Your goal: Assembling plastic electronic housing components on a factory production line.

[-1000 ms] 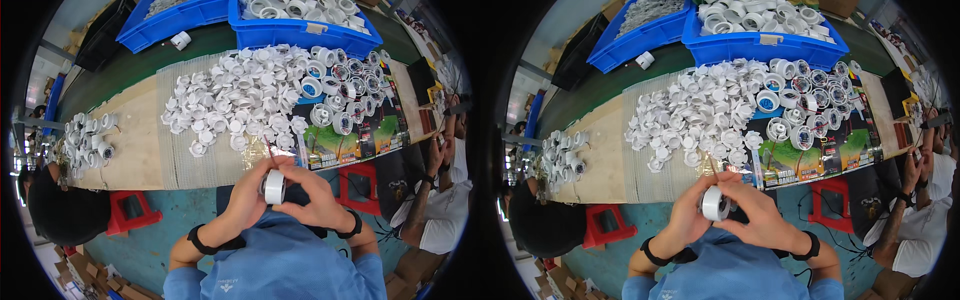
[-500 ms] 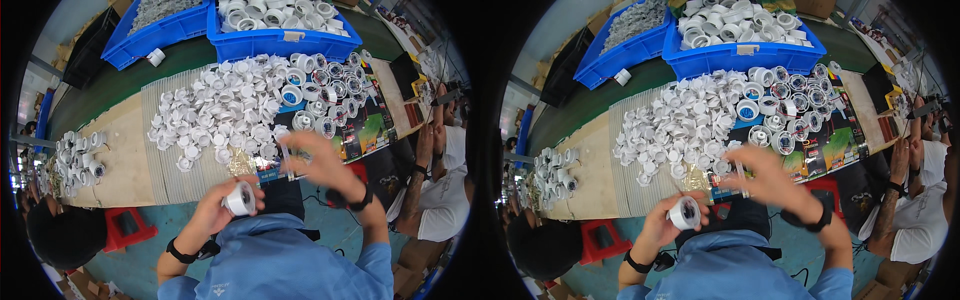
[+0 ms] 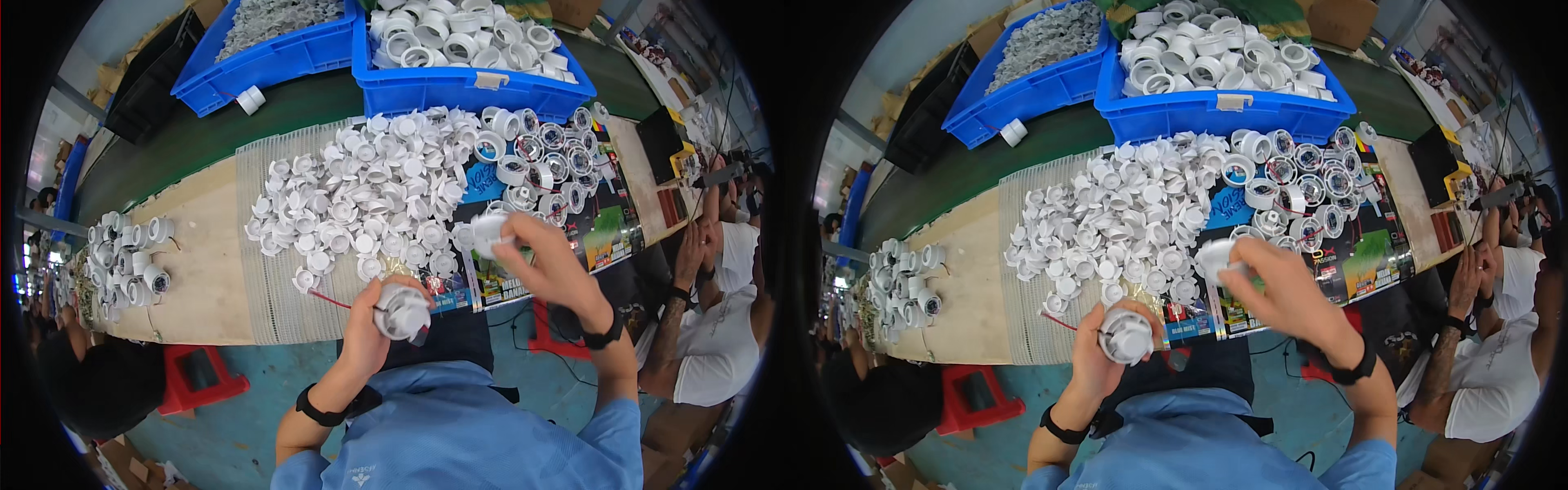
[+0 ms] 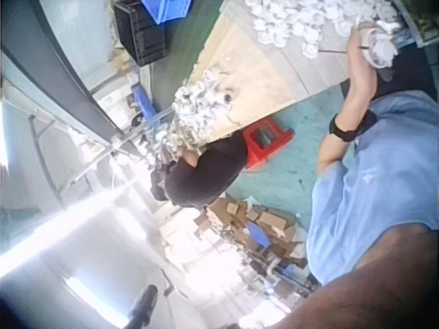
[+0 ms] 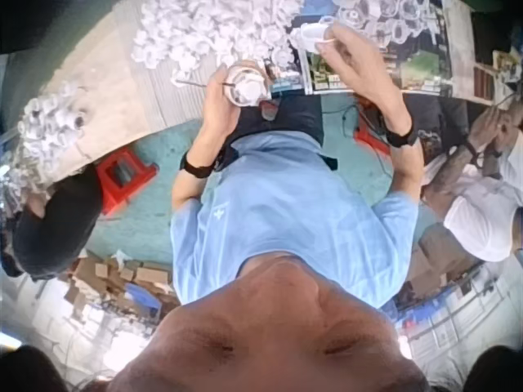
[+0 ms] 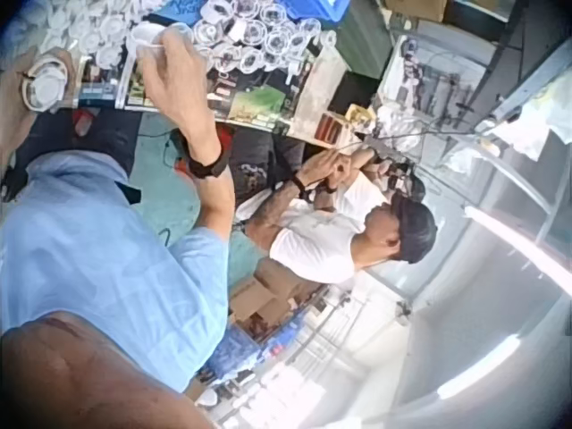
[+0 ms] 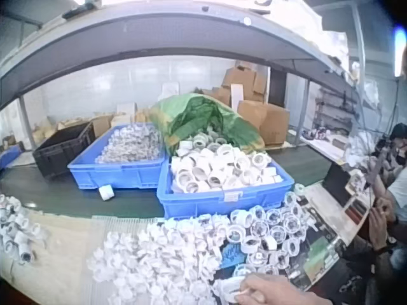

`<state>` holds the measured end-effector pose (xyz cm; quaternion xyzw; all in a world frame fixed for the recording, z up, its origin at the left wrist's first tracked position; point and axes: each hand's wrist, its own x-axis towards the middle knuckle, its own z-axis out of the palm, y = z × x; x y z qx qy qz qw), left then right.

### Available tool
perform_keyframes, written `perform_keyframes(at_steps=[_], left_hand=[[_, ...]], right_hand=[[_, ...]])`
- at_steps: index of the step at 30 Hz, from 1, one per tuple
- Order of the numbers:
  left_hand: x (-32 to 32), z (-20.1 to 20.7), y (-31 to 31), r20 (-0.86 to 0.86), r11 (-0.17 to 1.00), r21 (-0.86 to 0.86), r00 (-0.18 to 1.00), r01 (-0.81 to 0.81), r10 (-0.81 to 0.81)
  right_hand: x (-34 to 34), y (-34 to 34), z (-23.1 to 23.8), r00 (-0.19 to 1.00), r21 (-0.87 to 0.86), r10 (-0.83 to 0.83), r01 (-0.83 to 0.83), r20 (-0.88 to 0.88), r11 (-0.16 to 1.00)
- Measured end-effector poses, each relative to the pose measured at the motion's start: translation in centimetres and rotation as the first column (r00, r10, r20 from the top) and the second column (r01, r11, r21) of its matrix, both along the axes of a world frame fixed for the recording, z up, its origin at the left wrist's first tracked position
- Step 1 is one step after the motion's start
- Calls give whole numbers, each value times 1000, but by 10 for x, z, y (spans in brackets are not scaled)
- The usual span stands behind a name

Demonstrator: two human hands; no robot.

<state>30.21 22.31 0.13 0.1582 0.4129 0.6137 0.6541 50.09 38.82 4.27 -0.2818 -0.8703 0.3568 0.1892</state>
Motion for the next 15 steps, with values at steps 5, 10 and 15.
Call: perform_keyframes(at_steps=[5, 10, 15], left_hand=[[9, 1, 11, -87, 1000, 9, 996, 28, -28], [12, 10, 7, -247, 998, 53, 969, 41, -27], [7, 6, 2, -448, 1000, 18, 894, 2, 6]], right_hand=[[5, -46, -2, 990, -108, -43, 28, -138, 994], [8, -59, -25, 969, -226, -76, 21, -236, 974], [0, -73, -16, 973, -113, 35, -62, -227, 992]])
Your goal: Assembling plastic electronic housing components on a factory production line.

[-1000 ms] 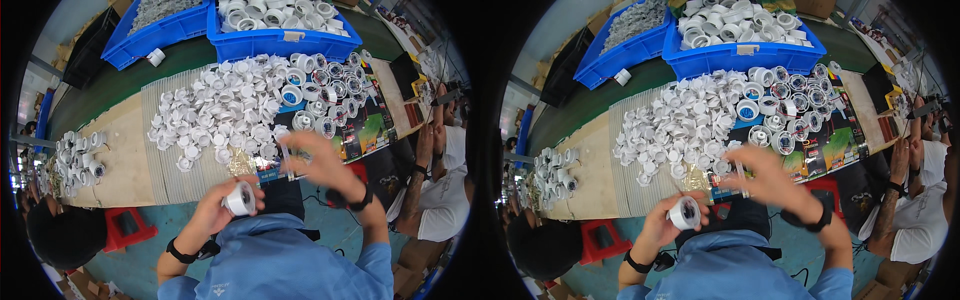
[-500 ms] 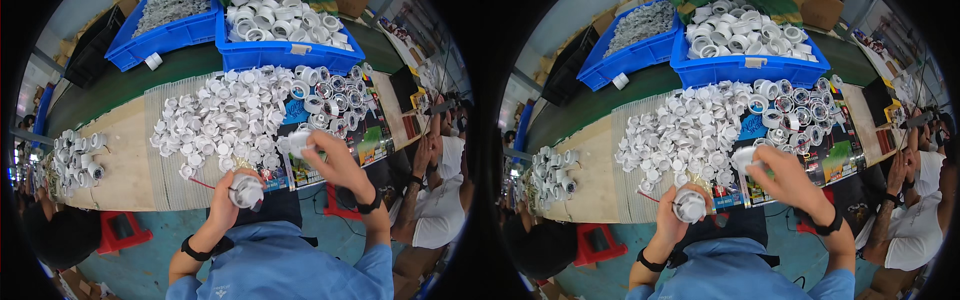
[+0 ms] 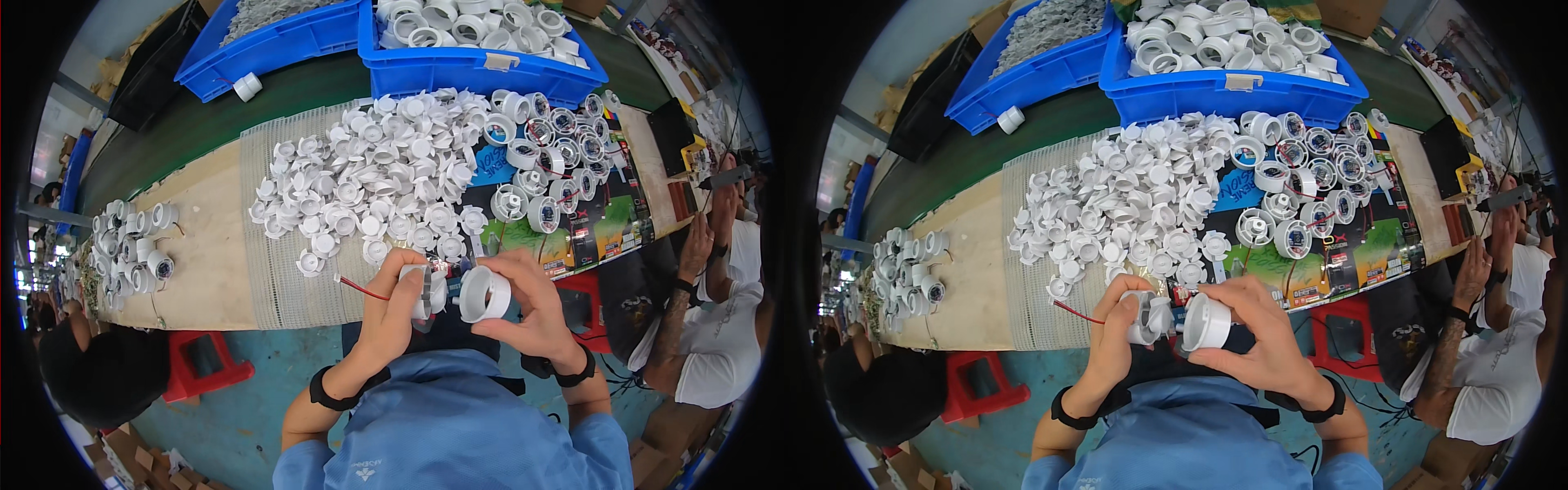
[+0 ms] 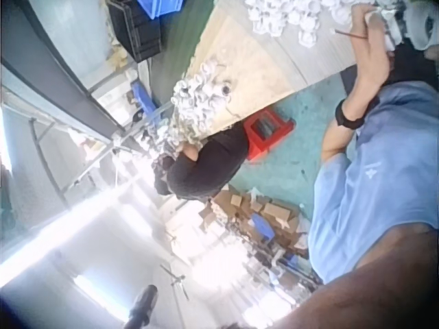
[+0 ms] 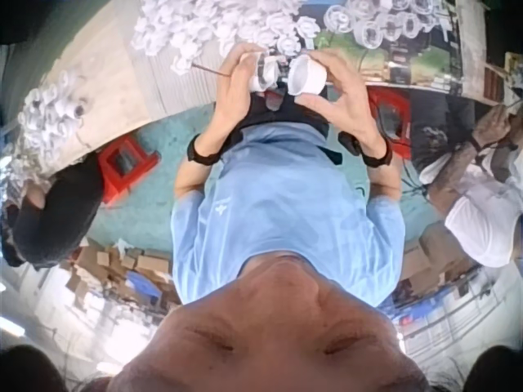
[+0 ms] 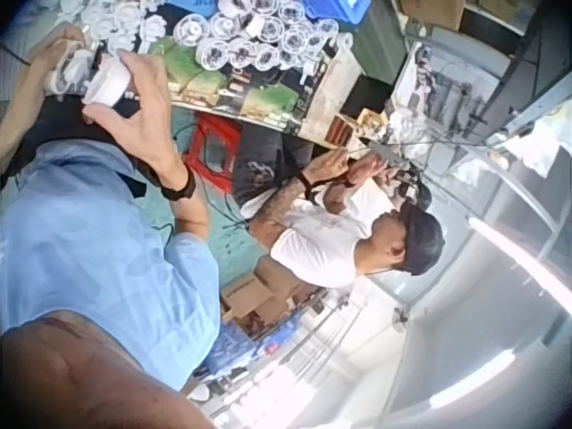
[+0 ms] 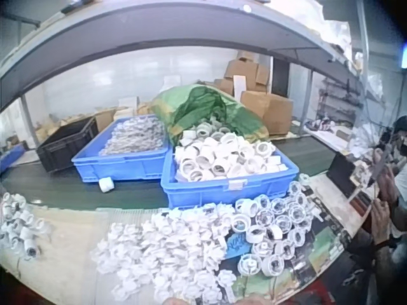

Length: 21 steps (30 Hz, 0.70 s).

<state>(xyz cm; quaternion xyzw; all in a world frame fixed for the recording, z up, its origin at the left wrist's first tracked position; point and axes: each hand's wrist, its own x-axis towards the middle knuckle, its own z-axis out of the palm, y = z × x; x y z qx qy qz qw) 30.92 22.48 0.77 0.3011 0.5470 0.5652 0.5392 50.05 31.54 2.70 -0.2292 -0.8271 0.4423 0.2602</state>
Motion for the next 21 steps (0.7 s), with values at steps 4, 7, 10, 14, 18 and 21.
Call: perform_keyframes(at_steps=[4, 7, 10, 14, 18, 21], left_hand=[[7, -7, 4, -264, 974, 219, 957, -64, 122], [15, -6, 3, -616, 883, 460, 750, 94, 241], [15, -5, -6, -444, 975, 221, 893, 25, 78], [10, -10, -7, -375, 985, 161, 919, -62, 119], [6, -17, -10, -392, 964, 257, 905, -65, 165], [5, -14, -10, -388, 968, 242, 909, -62, 155]], right_hand=[[-10, -13, 3, 982, -642, -151, 43, -113, 765], [-17, -12, 6, 991, -767, -130, 111, 37, 632], [-17, -13, 0, 994, -793, -38, 103, 100, 600], [-15, -15, -3, 995, -550, 93, -93, -29, 830], [-17, -15, 1, 998, -214, 11, 2, 59, 977], [-16, -16, -5, 997, -438, -37, 3, -68, 899]])
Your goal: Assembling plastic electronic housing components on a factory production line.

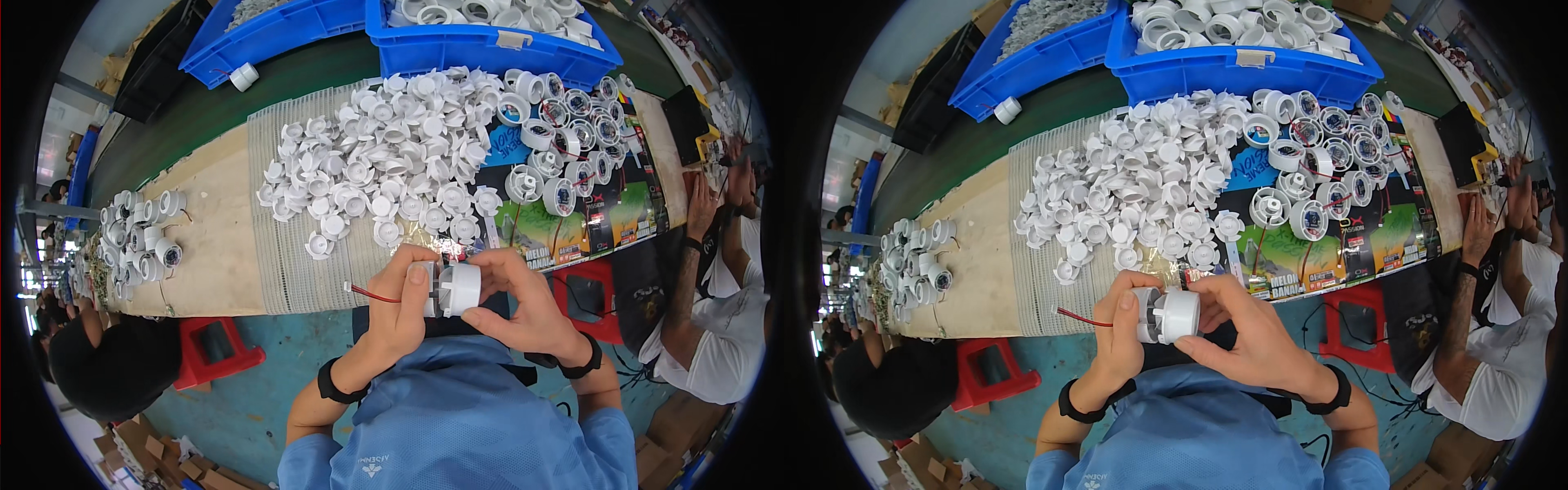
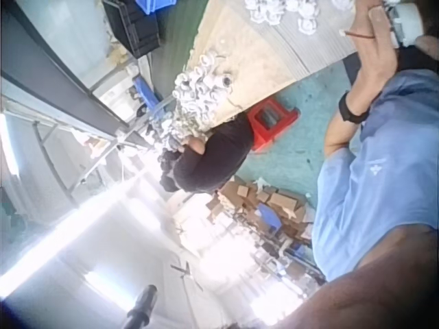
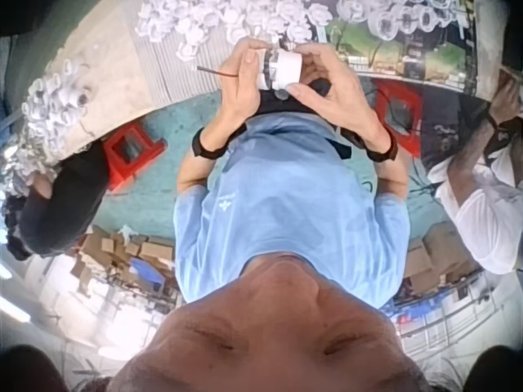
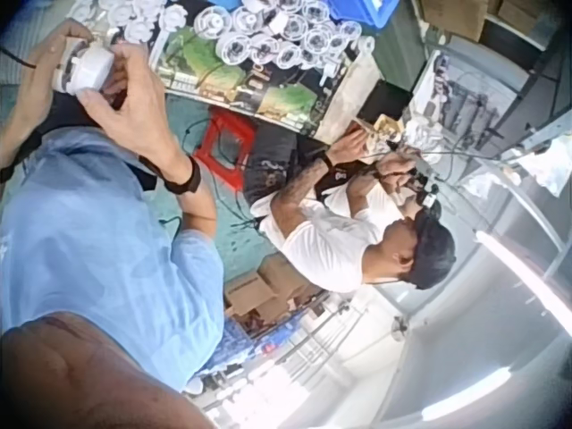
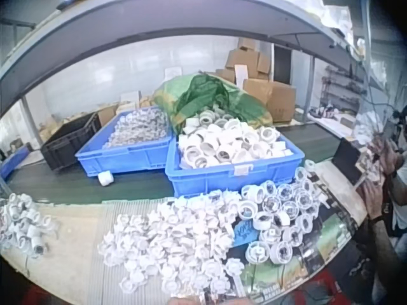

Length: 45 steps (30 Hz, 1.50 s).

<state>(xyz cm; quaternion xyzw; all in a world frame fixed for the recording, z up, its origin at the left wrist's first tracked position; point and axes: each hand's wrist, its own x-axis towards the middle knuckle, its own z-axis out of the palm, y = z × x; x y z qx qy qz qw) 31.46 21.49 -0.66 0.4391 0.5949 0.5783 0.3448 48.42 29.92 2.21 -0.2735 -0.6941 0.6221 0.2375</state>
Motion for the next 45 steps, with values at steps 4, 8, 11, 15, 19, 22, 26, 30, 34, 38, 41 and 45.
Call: perform_keyframes(at_steps=[4, 8, 11, 15, 19, 22, 26, 30, 34, 38, 41, 45], left_hand=[[2, 9, -2, 9, 999, -33, 1000, 23, -23], [4, 16, -7, 35, 994, -95, 998, 57, -54], [5, 20, -7, 30, 994, -96, 998, 53, -50], [8, 22, -8, 9, 1000, 13, 1000, -1, 1], [12, 25, -12, -86, 999, 42, 996, 20, -17], [15, 26, -16, -102, 999, 49, 995, 2, 3], [21, 30, -22, -117, 998, 57, 993, 5, 2], [18, 32, -24, -202, 987, 159, 979, 26, 7], [7, 19, -17, -36, 999, 18, 999, -34, 35], [-1, 7, -4, 586, 942, -327, 765, -78, 267], [6, 14, 3, 773, 944, -327, 560, -52, 299], [25, 34, 13, 636, 887, -304, 620, -347, 460]], right_hand=[[3, 5, 1, 988, 128, 145, -151, 52, 980], [4, 1, -3, 988, 187, 152, -149, -4, 971], [6, -4, -2, 992, 258, 123, -122, 14, 958], [10, -8, 1, 994, 302, 106, -100, -6, 948], [9, -1, 7, 987, 393, 158, -136, -24, 909], [9, -2, 10, 981, 450, 193, -160, -27, 878], [13, -6, 4, 972, 435, 225, -174, -68, 883], [5, -14, 6, 975, 557, 193, -100, -111, 824], [-8, -7, -13, 981, 366, 170, -126, -92, 922], [-26, -18, -22, 997, 574, -49, 73, -57, 816], [-32, -22, -36, 983, 764, -140, 181, -119, 620], [-28, -19, -24, 972, 796, -199, 217, -124, 565]])
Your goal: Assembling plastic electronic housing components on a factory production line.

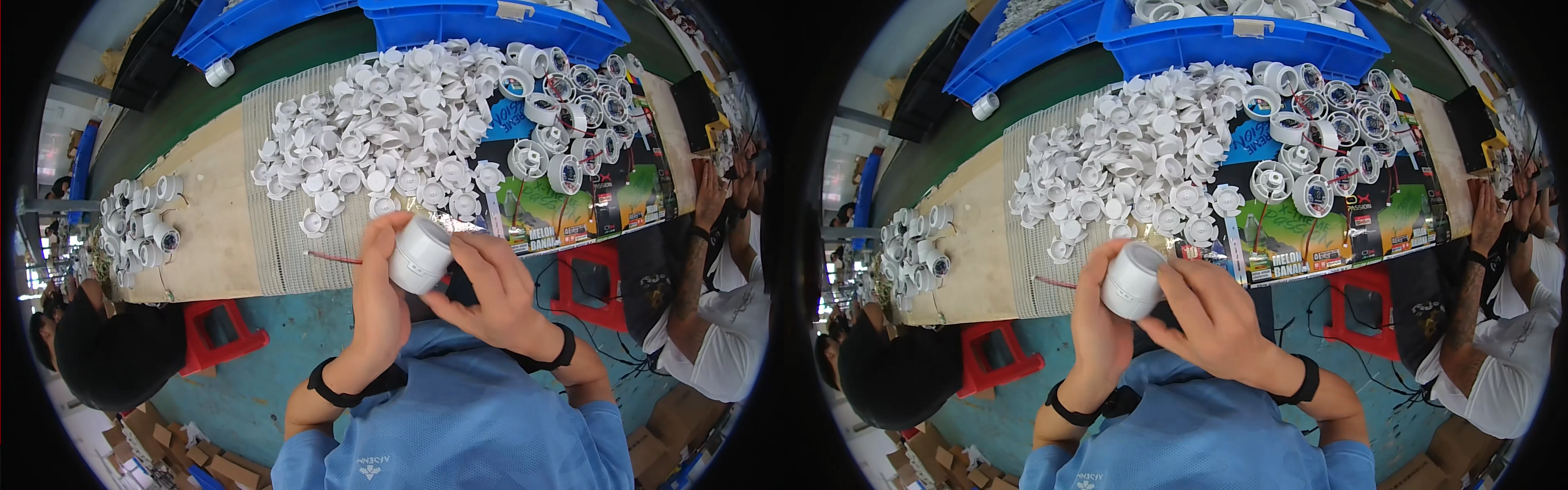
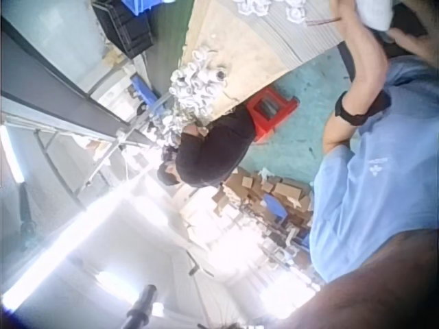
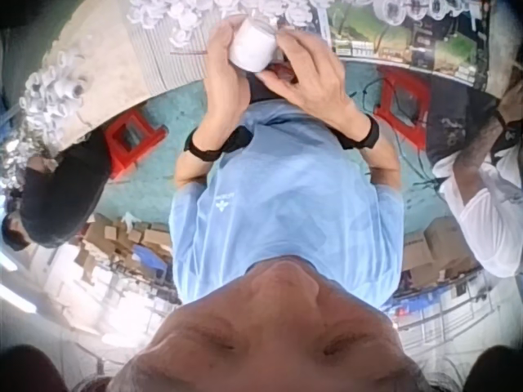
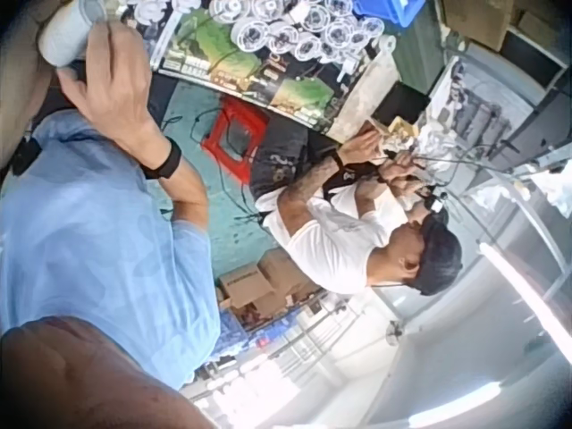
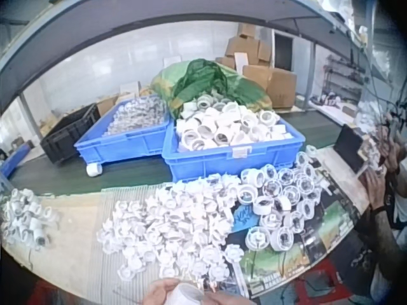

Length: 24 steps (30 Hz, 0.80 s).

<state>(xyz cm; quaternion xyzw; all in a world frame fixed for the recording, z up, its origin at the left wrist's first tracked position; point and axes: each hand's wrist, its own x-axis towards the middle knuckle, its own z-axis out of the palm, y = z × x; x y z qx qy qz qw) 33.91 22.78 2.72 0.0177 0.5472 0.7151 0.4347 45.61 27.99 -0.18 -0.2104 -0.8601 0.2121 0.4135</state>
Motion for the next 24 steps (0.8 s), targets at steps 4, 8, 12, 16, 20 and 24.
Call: perform_keyframes(at_steps=[4, 8, 12, 16, 20, 24], left_hand=[[-23, -22, -7, -781, 963, 184, 624, 197, 22], [-15, -15, -14, -699, 933, 224, 713, 281, -47], [-12, -8, -17, -738, 950, 153, 671, 273, -74], [-16, -7, -15, -739, 942, 122, 662, 314, -125], [-19, -15, -8, -666, 928, 241, 744, 285, -56], [-23, -23, -7, -181, 930, 269, 962, 251, -207]], right_hand=[[8, -4, 16, 997, -72, 81, -80, 11, 994], [8, -8, 17, 996, -49, 85, -85, 8, 995], [8, -11, 9, 997, -25, 82, -83, -12, 996], [7, -10, 13, 995, 5, 95, -95, -26, 995], [2, -8, 18, 998, 40, 66, -66, -11, 997], [-3, 1, 18, 999, 1, 42, -42, 29, 999]])
